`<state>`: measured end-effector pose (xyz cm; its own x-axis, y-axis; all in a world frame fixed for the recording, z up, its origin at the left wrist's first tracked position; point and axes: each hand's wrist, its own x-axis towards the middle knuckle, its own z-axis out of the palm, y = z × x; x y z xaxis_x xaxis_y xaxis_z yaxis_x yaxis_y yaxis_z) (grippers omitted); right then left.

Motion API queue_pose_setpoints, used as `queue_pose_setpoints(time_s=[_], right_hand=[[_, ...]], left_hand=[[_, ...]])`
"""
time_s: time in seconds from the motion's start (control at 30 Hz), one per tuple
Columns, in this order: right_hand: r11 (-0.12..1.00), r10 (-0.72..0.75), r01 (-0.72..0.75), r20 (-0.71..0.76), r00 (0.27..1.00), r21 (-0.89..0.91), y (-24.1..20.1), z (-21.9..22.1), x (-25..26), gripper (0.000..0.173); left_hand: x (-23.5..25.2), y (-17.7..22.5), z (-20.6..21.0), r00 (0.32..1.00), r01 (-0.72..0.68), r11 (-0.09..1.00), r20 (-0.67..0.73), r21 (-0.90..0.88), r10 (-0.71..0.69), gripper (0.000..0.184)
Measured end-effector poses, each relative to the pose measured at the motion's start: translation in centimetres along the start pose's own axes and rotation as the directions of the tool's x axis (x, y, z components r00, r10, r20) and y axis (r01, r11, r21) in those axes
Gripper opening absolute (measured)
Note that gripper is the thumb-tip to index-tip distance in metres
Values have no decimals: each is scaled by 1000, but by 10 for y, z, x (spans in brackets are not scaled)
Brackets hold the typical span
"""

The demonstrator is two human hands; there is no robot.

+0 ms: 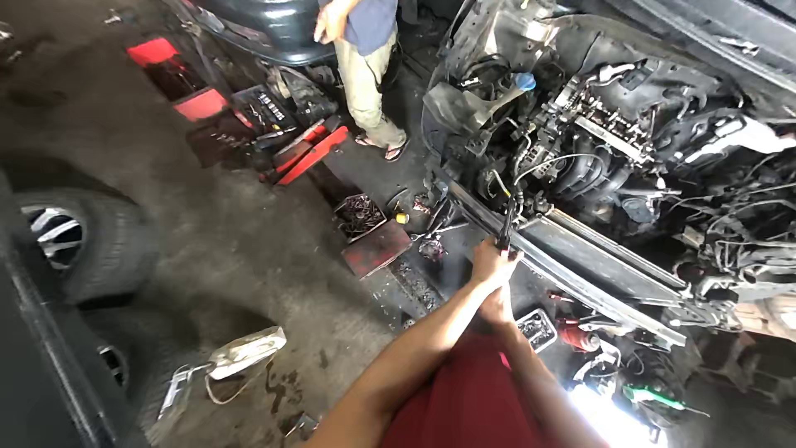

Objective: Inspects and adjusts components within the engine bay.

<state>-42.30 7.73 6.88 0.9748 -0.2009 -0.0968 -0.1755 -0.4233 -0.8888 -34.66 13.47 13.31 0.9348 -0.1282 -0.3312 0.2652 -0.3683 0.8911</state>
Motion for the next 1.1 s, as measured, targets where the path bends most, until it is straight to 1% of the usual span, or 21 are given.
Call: queue_pose_setpoints(time_s=[0.17,0.2,0.23,0.27,0.3,0.33,0.37,0.4,0.43,0.47,0.5,0.53,0.6,0.67,0.77,0.83,0.87,0.93,1.0,1.07,1.1], right_hand=[[914,206,-188,12,979,-359,0,-5,13,55],[895,188,-175,-8,982,-410,2,-5,13,49],[888,81,-105,-73,994,-447,6,-2,10,43],[879,-123,16,-194,973,-477,19,5,8,36],[831,260,-208,30,965,-515,-27,-14,11,36],[785,429,-317,98,898,-532,-46,-20,17,36],[801,407,-322,66,911,-505,-41,-17,14,33],[859,225,-229,-64,972,-459,-19,-8,8,27],[892,21,-108,-198,980,-440,-5,1,5,23],[861,262,-264,-66,963,-434,-42,-13,10,28],[837,405,-370,2,914,-402,-66,-22,15,32],[828,456,-418,16,890,-374,-74,-24,18,35],[830,431,-400,-8,902,-389,-53,-12,21,33],[869,364,-316,58,930,-382,-21,0,21,38],[987,71,-47,154,986,-155,6,-4,19,61],[991,-3,44,310,951,-125,9,-32,22,85],[992,-38,77,340,940,-101,14,-53,25,85],[993,-71,92,247,967,-73,20,-107,40,59],[996,-17,19,26,1000,-86,24,-163,66,35],[990,46,-62,-126,991,-129,33,-209,107,29],[980,81,-102,-127,989,-169,36,-228,131,32]], left_hand=[[7,9,14,997,67,998,22,18,-68,32],[8,10,18,996,83,996,26,34,-84,30],[8,12,22,995,92,994,34,61,-94,28],[8,13,23,993,96,990,54,99,-102,28],[8,14,25,992,94,986,76,136,-105,29],[8,15,27,990,89,982,97,164,-106,30],[9,15,29,989,83,981,104,174,-102,30],[10,15,32,990,81,981,103,178,-101,29],[13,15,34,990,81,980,101,181,-101,29],[15,15,35,990,76,980,104,183,-96,28],[16,16,36,990,69,982,107,178,-89,27],[17,16,36,991,66,983,105,170,-85,26],[19,15,30,992,59,985,99,160,-75,24],[18,12,18,993,38,986,103,164,-56,26],[16,-1,-6,997,-18,984,77,177,4,23],[17,-17,-23,998,-70,979,4,189,70,22],[16,-23,-32,994,-90,976,-38,196,99,22],[10,-32,-50,980,-113,974,-141,198,143,23],[0,-39,-66,962,-111,981,-231,158,146,28],[-6,-45,-77,959,-69,988,-264,137,103,29],[-6,-50,-80,956,-58,987,-276,150,98,26]])
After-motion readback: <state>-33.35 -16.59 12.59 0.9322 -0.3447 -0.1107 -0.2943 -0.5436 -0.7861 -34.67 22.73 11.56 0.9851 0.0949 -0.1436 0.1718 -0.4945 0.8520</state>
